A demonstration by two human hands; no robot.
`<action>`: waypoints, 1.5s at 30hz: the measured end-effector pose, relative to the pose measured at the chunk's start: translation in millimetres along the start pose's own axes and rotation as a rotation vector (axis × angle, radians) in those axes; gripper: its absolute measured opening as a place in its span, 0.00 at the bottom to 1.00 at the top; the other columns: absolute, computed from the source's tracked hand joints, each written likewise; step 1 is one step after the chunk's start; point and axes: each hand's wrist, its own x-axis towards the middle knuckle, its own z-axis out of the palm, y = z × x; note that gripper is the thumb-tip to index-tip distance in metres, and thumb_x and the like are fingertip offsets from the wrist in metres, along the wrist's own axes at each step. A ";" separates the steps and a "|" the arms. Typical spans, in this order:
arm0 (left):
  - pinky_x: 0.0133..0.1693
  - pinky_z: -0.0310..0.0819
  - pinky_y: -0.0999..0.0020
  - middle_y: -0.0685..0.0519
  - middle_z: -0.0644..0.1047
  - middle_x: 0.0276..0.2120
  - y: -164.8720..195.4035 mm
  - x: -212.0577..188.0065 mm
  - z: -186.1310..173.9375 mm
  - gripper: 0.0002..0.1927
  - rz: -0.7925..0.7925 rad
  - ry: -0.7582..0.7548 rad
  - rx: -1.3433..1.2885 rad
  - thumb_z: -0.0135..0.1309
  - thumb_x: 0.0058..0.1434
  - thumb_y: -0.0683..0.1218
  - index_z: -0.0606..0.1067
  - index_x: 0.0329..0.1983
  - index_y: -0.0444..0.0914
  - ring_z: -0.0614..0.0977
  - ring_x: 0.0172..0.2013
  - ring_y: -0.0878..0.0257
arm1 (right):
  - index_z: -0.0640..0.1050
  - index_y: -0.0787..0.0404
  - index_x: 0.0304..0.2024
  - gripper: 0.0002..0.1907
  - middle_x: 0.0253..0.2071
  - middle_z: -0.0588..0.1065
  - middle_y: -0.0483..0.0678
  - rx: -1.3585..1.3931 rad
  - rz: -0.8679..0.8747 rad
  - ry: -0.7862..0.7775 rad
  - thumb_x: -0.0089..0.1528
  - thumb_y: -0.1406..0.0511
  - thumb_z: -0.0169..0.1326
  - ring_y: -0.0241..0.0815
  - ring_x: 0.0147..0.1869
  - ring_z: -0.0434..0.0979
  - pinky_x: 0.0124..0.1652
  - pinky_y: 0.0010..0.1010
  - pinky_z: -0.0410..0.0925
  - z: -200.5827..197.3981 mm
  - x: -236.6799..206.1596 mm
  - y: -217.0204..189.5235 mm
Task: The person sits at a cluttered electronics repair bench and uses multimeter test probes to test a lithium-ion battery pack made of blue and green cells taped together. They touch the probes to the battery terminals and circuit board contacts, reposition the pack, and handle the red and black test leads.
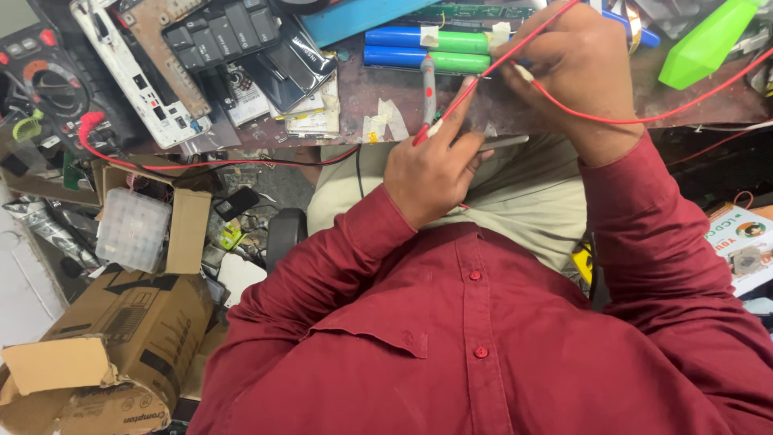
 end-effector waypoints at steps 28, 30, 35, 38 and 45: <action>0.32 0.75 0.56 0.55 0.67 0.71 -11.6 3.0 -7.6 0.12 -0.134 -0.008 -0.143 0.56 0.71 0.48 0.69 0.34 0.38 0.82 0.32 0.51 | 0.83 0.59 0.45 0.10 0.44 0.77 0.45 -0.217 -0.047 0.083 0.62 0.72 0.59 0.45 0.47 0.78 0.43 0.34 0.71 30.1 -18.4 -1.8; 0.33 0.76 0.56 0.56 0.66 0.72 -9.5 4.5 -7.6 0.12 -0.123 0.013 -0.121 0.55 0.72 0.47 0.69 0.35 0.38 0.82 0.33 0.51 | 0.82 0.59 0.46 0.09 0.44 0.77 0.45 -0.242 -0.078 0.063 0.63 0.72 0.59 0.46 0.47 0.78 0.42 0.34 0.71 27.3 -18.4 -0.6; 0.33 0.74 0.51 0.54 0.68 0.70 -1.6 5.0 -5.2 0.10 -0.192 -0.009 -0.096 0.55 0.68 0.46 0.70 0.35 0.38 0.81 0.31 0.49 | 0.82 0.60 0.47 0.10 0.46 0.76 0.45 -0.304 -0.112 0.035 0.64 0.72 0.58 0.46 0.48 0.78 0.43 0.34 0.71 27.4 -16.4 -1.1; 0.34 0.74 0.50 0.56 0.69 0.69 1.8 2.1 -4.7 0.08 -0.216 -0.023 -0.074 0.55 0.68 0.46 0.70 0.37 0.39 0.81 0.33 0.48 | 0.82 0.61 0.46 0.11 0.45 0.76 0.46 -0.333 -0.084 0.009 0.61 0.71 0.58 0.47 0.47 0.77 0.43 0.36 0.71 28.6 -15.5 -6.1; 0.32 0.74 0.49 0.56 0.65 0.72 4.2 1.9 0.2 0.10 -0.250 -0.083 -0.030 0.53 0.69 0.47 0.69 0.35 0.38 0.80 0.30 0.47 | 0.82 0.59 0.49 0.11 0.45 0.75 0.46 -0.297 -0.072 0.006 0.64 0.70 0.60 0.46 0.50 0.77 0.43 0.34 0.71 15.8 -20.9 -13.0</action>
